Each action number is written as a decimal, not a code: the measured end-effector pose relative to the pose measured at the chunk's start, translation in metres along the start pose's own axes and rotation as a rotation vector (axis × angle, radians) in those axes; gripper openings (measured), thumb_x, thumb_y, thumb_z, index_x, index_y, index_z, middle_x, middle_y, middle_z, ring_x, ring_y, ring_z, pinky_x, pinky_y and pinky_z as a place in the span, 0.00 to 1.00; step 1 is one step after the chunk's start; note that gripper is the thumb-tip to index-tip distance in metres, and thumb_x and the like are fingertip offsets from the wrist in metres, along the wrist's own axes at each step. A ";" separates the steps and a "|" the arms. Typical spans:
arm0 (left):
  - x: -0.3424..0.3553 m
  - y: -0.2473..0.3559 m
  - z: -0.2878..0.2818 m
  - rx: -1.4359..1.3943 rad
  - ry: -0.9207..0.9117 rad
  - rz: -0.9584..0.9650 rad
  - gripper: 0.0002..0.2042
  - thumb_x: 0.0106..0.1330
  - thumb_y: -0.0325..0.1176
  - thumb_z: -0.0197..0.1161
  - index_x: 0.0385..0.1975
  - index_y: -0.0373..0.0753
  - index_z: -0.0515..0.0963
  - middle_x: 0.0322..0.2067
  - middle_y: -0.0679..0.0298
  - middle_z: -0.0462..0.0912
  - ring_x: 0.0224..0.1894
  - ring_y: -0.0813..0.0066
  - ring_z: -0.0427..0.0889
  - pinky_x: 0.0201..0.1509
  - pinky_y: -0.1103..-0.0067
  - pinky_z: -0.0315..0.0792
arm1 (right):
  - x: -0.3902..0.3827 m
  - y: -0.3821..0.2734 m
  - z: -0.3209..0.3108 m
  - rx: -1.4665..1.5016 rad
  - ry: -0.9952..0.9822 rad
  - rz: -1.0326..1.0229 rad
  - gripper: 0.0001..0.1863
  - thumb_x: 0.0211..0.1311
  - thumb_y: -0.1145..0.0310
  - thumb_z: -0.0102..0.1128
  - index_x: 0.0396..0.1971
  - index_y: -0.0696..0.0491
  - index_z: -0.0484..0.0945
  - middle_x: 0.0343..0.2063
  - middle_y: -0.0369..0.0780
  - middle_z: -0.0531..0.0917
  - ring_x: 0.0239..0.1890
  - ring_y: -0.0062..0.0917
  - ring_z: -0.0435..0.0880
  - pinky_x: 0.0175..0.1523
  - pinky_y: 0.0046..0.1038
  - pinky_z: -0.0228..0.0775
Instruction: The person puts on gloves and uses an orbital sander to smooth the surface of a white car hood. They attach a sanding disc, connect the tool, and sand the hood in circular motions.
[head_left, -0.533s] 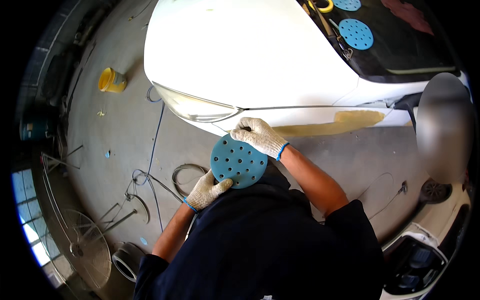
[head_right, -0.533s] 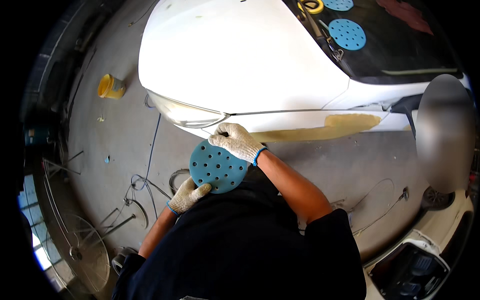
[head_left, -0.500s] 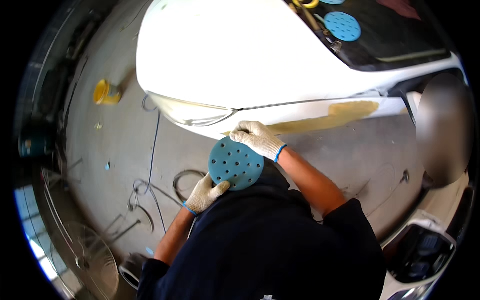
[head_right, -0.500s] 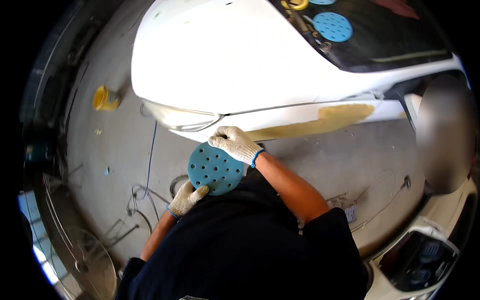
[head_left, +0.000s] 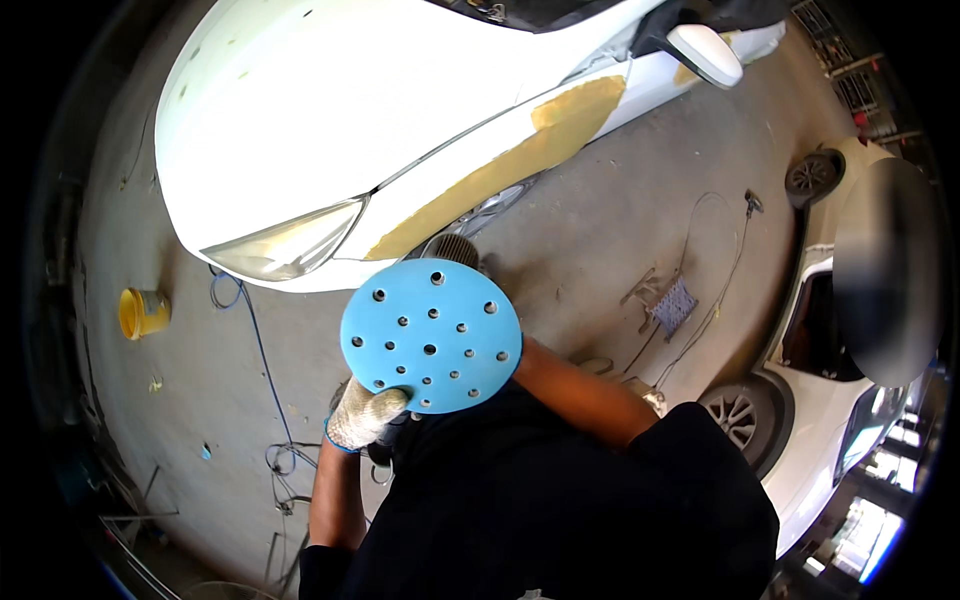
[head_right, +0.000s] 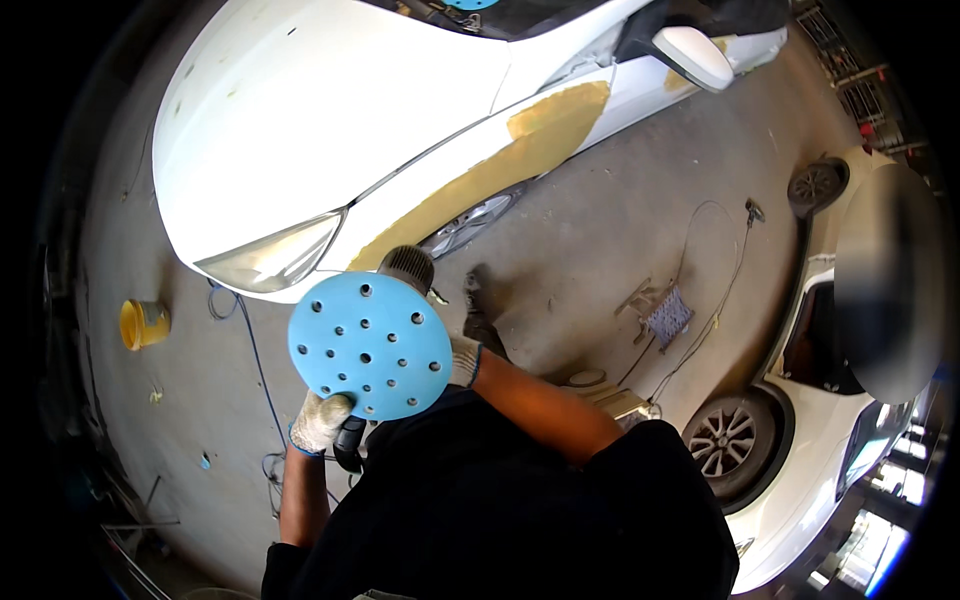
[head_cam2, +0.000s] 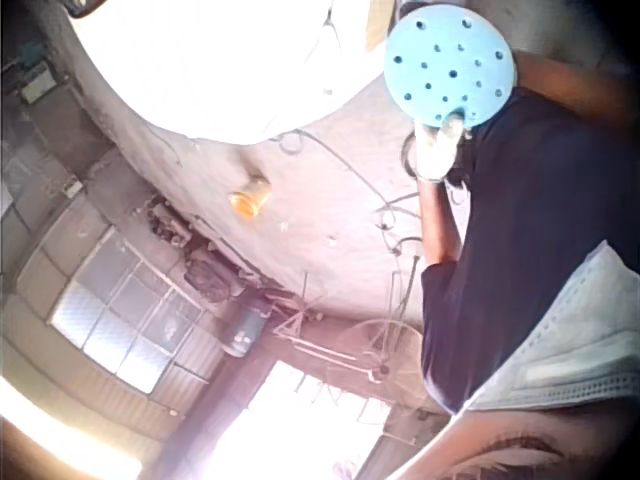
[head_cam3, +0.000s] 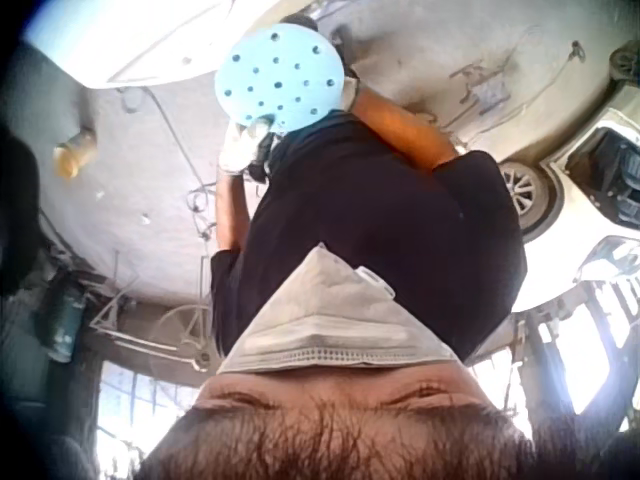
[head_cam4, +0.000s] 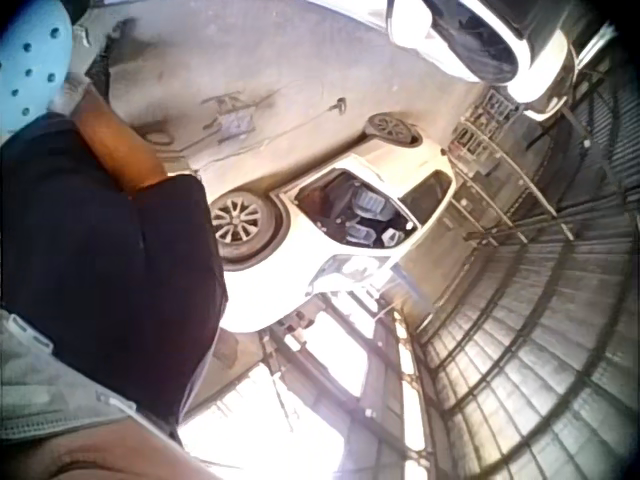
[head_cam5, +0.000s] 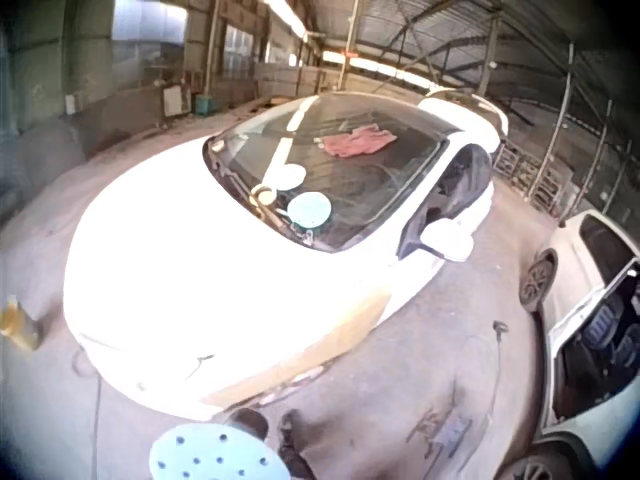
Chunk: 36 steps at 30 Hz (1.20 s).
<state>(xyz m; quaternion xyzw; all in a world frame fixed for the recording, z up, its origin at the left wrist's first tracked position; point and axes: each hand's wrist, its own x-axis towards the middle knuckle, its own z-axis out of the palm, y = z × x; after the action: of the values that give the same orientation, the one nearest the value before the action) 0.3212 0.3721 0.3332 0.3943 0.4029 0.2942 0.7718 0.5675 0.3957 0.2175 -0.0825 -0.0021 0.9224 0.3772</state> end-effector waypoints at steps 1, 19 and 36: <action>-0.006 -0.020 -0.023 0.115 -0.056 -0.018 0.44 0.59 0.63 0.73 0.67 0.36 0.69 0.55 0.59 0.82 0.55 0.68 0.81 0.57 0.68 0.78 | 0.001 -0.004 0.011 -0.036 -0.026 -0.022 0.25 0.70 0.63 0.65 0.63 0.53 0.73 0.53 0.37 0.83 0.49 0.22 0.84 0.51 0.26 0.81; 0.215 0.093 0.118 -0.320 -0.091 0.420 0.25 0.76 0.54 0.53 0.51 0.36 0.81 0.54 0.49 0.84 0.60 0.52 0.80 0.71 0.57 0.68 | -0.162 -0.178 0.028 -1.290 0.651 -0.729 0.32 0.52 0.70 0.73 0.60 0.57 0.73 0.47 0.44 0.85 0.48 0.31 0.87 0.52 0.32 0.80; 0.673 0.090 0.100 2.089 0.253 0.699 0.44 0.72 0.63 0.53 0.72 0.27 0.58 0.66 0.37 0.69 0.67 0.42 0.72 0.65 0.59 0.74 | -0.255 -0.425 -0.226 -0.339 1.095 -1.010 0.08 0.54 0.76 0.69 0.35 0.58 0.84 0.29 0.36 0.84 0.29 0.19 0.82 0.32 0.21 0.72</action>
<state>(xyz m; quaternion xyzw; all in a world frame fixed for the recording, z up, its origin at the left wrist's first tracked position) 0.7318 0.9007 0.1833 0.9103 0.3952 0.0494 -0.1124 1.0768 0.5087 0.0615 -0.5739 0.0060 0.4522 0.6827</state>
